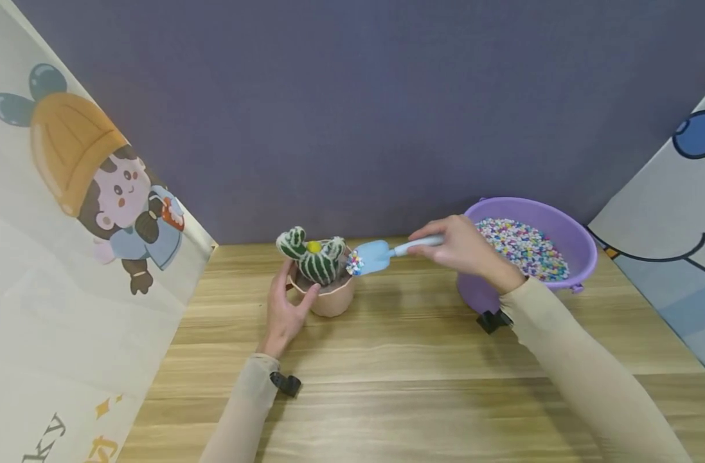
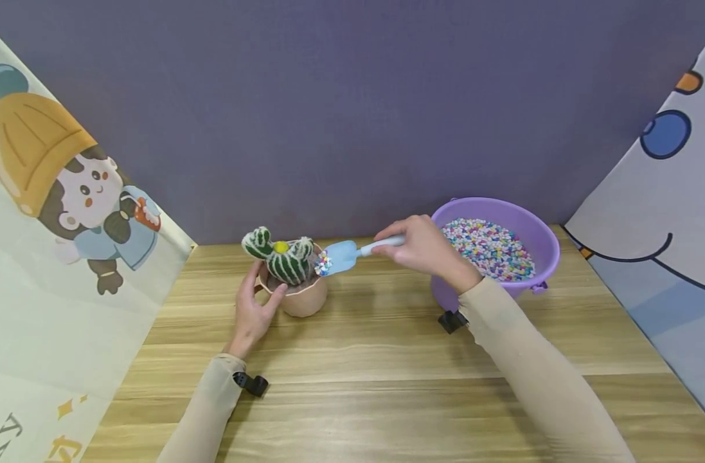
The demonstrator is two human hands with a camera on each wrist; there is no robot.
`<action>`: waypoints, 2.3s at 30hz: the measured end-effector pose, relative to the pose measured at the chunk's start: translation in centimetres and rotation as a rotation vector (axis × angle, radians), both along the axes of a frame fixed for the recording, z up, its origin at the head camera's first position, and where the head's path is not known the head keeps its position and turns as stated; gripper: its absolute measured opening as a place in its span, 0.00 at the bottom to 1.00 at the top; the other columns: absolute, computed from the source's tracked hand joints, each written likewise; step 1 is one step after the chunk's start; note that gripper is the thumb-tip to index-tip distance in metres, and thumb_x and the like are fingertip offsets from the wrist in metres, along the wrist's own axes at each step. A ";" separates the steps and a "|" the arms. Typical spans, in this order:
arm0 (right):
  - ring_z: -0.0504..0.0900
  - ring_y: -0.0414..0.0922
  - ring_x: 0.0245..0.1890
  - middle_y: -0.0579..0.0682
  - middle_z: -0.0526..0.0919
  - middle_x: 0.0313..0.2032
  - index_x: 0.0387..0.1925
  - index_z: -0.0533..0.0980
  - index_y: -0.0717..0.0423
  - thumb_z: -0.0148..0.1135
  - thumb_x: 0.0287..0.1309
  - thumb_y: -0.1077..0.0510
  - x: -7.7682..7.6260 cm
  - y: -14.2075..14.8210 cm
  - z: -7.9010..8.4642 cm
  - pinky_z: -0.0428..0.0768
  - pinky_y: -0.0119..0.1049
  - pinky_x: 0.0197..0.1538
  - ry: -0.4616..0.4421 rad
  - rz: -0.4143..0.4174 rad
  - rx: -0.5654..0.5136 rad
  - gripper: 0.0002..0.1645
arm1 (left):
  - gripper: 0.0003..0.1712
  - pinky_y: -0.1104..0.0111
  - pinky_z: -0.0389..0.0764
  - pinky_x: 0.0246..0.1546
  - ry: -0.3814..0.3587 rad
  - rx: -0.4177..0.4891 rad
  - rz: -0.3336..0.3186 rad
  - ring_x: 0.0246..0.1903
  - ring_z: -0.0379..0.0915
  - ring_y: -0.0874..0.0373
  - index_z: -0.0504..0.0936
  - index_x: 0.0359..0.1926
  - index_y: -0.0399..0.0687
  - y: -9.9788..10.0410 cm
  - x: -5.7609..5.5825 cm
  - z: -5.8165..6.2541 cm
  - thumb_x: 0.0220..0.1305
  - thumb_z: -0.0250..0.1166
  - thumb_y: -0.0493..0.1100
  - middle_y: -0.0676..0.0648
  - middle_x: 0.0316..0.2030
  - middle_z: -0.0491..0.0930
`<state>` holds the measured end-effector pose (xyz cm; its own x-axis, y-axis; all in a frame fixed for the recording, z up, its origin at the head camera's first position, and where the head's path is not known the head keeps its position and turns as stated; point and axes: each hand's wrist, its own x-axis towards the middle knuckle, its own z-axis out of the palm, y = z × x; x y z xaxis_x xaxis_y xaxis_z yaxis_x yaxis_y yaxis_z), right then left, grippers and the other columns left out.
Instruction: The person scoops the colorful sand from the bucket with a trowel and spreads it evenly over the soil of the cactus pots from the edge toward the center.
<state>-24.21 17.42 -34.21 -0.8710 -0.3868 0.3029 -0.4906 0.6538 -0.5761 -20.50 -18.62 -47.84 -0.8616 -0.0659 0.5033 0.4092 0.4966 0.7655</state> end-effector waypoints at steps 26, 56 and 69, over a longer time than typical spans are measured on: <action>0.79 0.43 0.27 0.49 0.94 0.38 0.44 0.92 0.51 0.79 0.59 0.46 0.1 -1.9 2.6 0.76 0.37 0.32 -0.017 0.007 0.165 0.17 | 0.51 0.45 0.82 0.62 -0.075 -0.010 -0.011 0.72 0.70 0.42 0.61 0.83 0.51 -0.6 0.3 0.6 0.64 0.75 0.50 0.40 0.76 0.71; 0.72 0.43 0.22 0.44 0.89 0.29 0.43 0.93 0.47 0.80 0.57 0.45 0.7 -4.5 5.8 0.70 0.36 0.23 0.013 0.028 0.334 0.15 | 0.53 0.45 0.82 0.63 -0.093 0.013 0.001 0.73 0.69 0.42 0.62 0.83 0.50 -0.5 0.4 0.4 0.62 0.77 0.51 0.41 0.77 0.70; 0.75 0.43 0.23 0.43 0.91 0.31 0.42 0.93 0.45 0.80 0.56 0.45 1.3 -4.9 6.5 0.74 0.37 0.24 0.036 0.022 0.369 0.14 | 0.55 0.46 0.80 0.61 -0.086 -0.012 0.070 0.69 0.71 0.41 0.63 0.82 0.55 0.7 0.9 1.1 0.59 0.79 0.54 0.42 0.74 0.75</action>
<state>-22.94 12.51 -27.68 -0.8523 -0.4946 0.1701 -0.5231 0.8030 -0.2855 -19.65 -17.97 -46.77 -0.8950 -0.1221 0.4290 0.3062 0.5310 0.7901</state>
